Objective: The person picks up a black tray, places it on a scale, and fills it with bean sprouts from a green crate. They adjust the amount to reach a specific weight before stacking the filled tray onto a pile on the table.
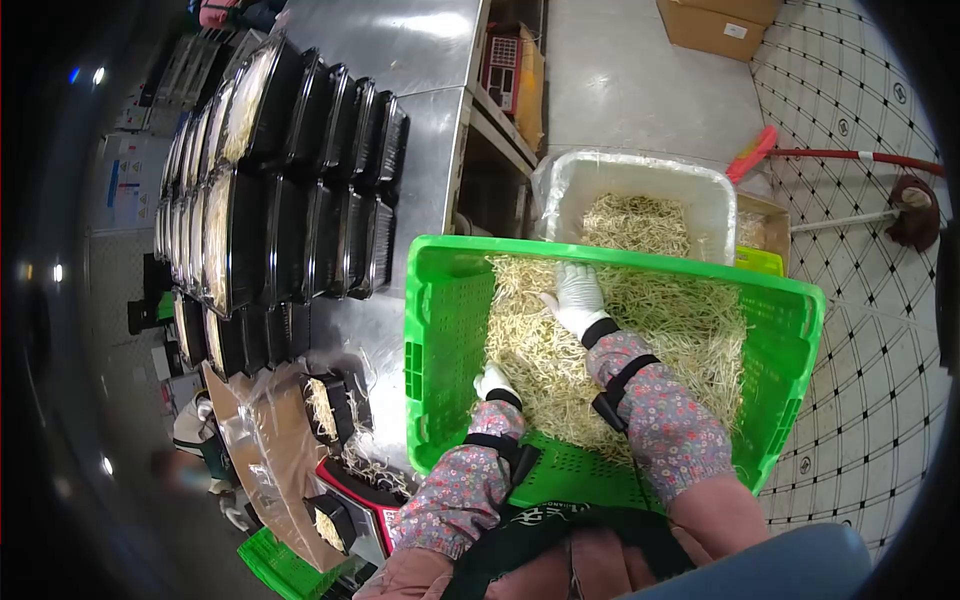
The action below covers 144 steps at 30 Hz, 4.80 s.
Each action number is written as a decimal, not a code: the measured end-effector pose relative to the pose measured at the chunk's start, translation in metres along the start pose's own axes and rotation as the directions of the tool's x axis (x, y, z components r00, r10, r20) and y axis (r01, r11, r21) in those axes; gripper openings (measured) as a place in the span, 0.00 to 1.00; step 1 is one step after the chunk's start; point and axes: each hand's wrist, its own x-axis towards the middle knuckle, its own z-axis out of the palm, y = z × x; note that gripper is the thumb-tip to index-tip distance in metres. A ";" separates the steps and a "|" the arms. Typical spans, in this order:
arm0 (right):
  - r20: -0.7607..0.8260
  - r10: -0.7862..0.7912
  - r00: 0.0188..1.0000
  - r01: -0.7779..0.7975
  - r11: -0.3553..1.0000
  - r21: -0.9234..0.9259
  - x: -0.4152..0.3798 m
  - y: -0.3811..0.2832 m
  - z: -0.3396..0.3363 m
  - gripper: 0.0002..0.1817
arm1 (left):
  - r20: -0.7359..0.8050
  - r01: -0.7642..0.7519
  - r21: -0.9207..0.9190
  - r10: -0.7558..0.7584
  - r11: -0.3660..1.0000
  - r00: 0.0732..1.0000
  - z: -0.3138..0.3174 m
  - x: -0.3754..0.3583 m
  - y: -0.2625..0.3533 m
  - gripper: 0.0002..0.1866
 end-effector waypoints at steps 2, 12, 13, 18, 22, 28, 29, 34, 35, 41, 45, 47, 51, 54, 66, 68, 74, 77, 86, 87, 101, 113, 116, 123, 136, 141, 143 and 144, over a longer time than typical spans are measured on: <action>0.221 0.133 0.966 -0.149 0.987 0.057 0.009 -0.007 -0.002 0.41 | 0.097 -0.039 0.515 -0.013 0.856 0.995 -0.025 -0.019 0.021 0.15; 0.156 0.107 0.982 -0.098 0.993 -0.069 0.017 -0.014 0.019 0.49 | -0.364 0.064 0.638 0.226 0.767 0.904 -0.019 0.074 -0.140 0.15; 0.217 0.171 0.961 -0.150 0.982 -0.111 0.021 -0.015 0.022 0.50 | -0.294 0.083 0.637 0.142 0.766 0.945 -0.026 0.076 -0.134 0.18; 0.381 0.218 0.899 -0.215 0.975 -0.050 0.029 -0.014 0.007 0.51 | -0.161 0.069 0.296 -0.021 0.953 0.987 -0.027 -0.011 -0.028 0.24; 0.487 0.134 0.863 -0.069 0.987 -0.148 0.028 -0.014 0.000 0.51 | -0.079 -0.088 0.288 0.115 0.954 0.990 -0.016 -0.023 -0.052 0.26; 0.639 0.096 0.763 -0.224 0.967 0.122 0.027 -0.006 -0.006 0.59 | 0.412 0.388 -0.081 -0.324 0.918 0.852 0.016 -0.026 -0.033 0.36; 0.666 0.036 0.745 -0.207 0.962 0.179 0.026 0.011 0.025 0.62 | 0.485 0.502 -0.119 -0.391 0.856 0.782 0.023 -0.016 -0.040 0.41; 0.825 -0.287 0.488 -0.448 0.728 0.518 0.025 -0.007 -0.044 0.66 | 0.549 0.700 -0.152 -0.530 0.697 0.647 0.027 -0.019 -0.002 0.43; 0.826 -0.288 0.485 -0.452 0.727 0.518 0.020 -0.005 -0.026 0.66 | 0.583 0.735 -0.175 -0.533 0.655 0.613 0.024 -0.027 0.009 0.43; 0.647 -0.195 0.737 -0.297 0.767 0.569 -0.010 -0.016 -0.020 0.59 | 0.689 0.711 -0.247 -0.397 0.658 0.607 0.020 -0.069 0.045 0.41; 0.536 -0.119 0.836 -0.141 0.897 0.419 -0.037 -0.047 -0.070 0.56 | 0.654 0.619 -0.395 -0.265 0.679 0.708 0.006 -0.099 0.088 0.38; 0.485 -0.084 0.870 -0.100 0.935 0.341 -0.050 -0.058 -0.081 0.49 | 0.609 0.533 -0.402 -0.217 0.745 0.763 0.000 -0.106 0.099 0.37; 0.090 -0.176 0.980 0.141 0.942 0.305 -0.076 -0.074 -0.108 0.43 | 0.689 0.529 -0.472 -0.079 0.705 0.720 -0.009 -0.113 0.106 0.36; -0.127 -0.213 0.969 0.231 0.960 0.160 -0.092 -0.094 -0.144 0.38 | 0.773 0.617 -0.446 -0.069 0.648 0.631 -0.015 -0.125 0.113 0.37; 0.336 -0.410 0.848 0.448 0.893 -0.042 -0.183 -0.053 -0.046 0.50 | 0.767 0.235 0.317 -0.394 0.919 0.506 -0.052 -0.024 0.112 0.45; 0.353 -0.378 0.856 0.393 0.919 0.033 -0.176 -0.059 -0.079 0.48 | 0.844 -0.112 0.230 -0.141 0.967 0.517 -0.048 -0.016 0.112 0.39; 0.508 -0.103 0.855 -0.098 0.930 0.354 -0.106 -0.008 -0.145 0.40 | 0.976 -0.888 0.207 -0.027 0.411 0.215 -0.035 -0.038 0.135 0.43; 0.263 -0.061 0.963 0.019 0.987 0.158 -0.085 -0.001 -0.104 0.40 | 0.983 -0.978 0.186 -0.025 0.092 0.184 -0.025 -0.061 0.104 0.58; 0.560 -0.331 0.759 0.398 0.917 0.003 -0.239 -0.001 -0.127 0.36 | 0.677 -0.967 -0.229 -0.695 0.112 -0.241 -0.097 -0.119 0.104 0.49; 0.564 -0.326 0.759 0.390 0.921 0.007 -0.241 0.002 -0.137 0.36 | 0.651 -0.944 -0.269 -0.686 0.190 -0.324 -0.097 -0.112 0.107 0.44; 0.461 -0.188 0.867 0.330 0.911 -0.249 -0.191 -0.023 -0.095 0.67 | 0.868 -0.950 0.129 -0.430 -0.285 0.247 -0.059 -0.139 0.075 0.79; 0.187 0.109 0.976 -0.145 0.970 0.193 -0.186 0.062 -0.123 0.27 | 0.993 -0.981 -0.097 -0.082 -0.167 -0.084 -0.055 -0.123 0.115 0.17; 0.195 0.263 0.945 -0.314 0.897 0.312 -0.184 0.089 -0.164 0.30 | 0.948 -0.915 -0.286 0.058 -0.284 -0.314 -0.061 -0.131 0.123 0.09; 0.494 0.104 0.863 -0.164 0.983 0.080 -0.172 0.074 -0.114 0.53 | 0.959 -0.890 -0.278 -0.047 -0.362 -0.280 -0.052 -0.203 0.093 0.44; 0.398 -0.072 0.915 0.000 0.984 0.177 -0.166 0.024 -0.103 0.61 | 0.942 -0.345 0.151 -0.029 0.927 0.334 -0.055 -0.133 0.103 0.31; 0.143 -0.138 0.980 0.151 0.985 -0.082 -0.206 0.006 -0.063 0.59 | 0.942 -0.225 -0.015 0.089 0.974 0.322 -0.114 -0.150 0.157 0.26; 0.046 -0.181 0.982 0.179 0.983 0.043 -0.191 0.026 -0.054 0.50 | 0.914 -0.261 -0.114 0.204 0.959 0.350 -0.143 -0.152 0.164 0.25; 0.106 -0.149 0.983 0.137 0.985 0.108 -0.179 0.038 -0.051 0.44 | 0.891 -0.288 -0.139 0.246 0.948 0.382 -0.159 -0.151 0.163 0.25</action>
